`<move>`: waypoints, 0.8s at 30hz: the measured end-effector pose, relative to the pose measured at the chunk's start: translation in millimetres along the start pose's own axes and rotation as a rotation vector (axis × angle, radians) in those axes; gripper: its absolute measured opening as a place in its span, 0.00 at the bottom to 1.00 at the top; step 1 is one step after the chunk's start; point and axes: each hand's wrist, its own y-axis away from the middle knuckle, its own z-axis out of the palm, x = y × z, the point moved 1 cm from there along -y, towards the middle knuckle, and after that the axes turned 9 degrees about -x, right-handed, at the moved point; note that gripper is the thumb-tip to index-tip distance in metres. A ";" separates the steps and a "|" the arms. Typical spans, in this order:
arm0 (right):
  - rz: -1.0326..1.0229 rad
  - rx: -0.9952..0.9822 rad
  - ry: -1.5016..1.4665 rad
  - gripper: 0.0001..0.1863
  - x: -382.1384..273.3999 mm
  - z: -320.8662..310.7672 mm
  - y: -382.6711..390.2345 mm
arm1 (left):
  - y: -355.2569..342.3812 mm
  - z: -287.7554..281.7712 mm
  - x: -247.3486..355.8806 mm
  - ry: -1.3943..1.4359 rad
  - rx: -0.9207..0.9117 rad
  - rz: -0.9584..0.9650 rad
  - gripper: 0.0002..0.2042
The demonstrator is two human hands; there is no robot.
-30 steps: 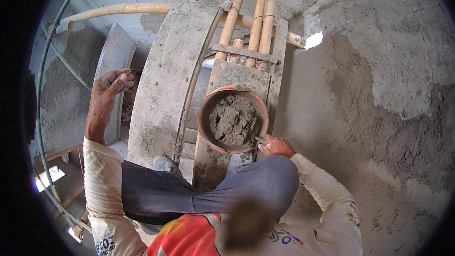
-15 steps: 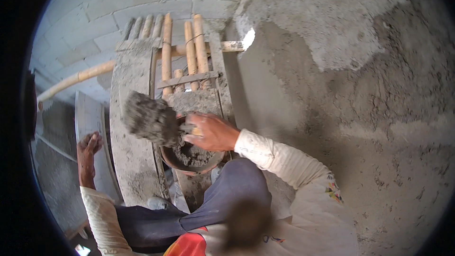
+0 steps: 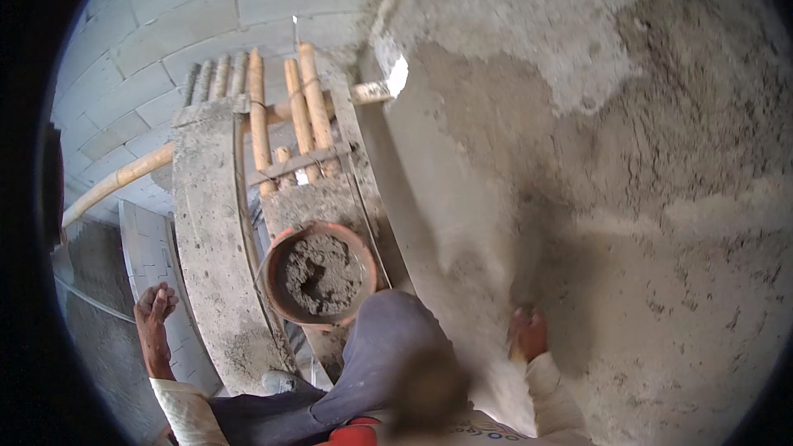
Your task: The person applies wet mortar from a bucket onto an interior cinder block wall using a trowel.
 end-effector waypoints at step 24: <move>-1.399 -0.154 0.195 0.22 -257.9 71.1 -67.2 | 22.9 -1.5 11.8 0.163 -0.052 0.067 0.29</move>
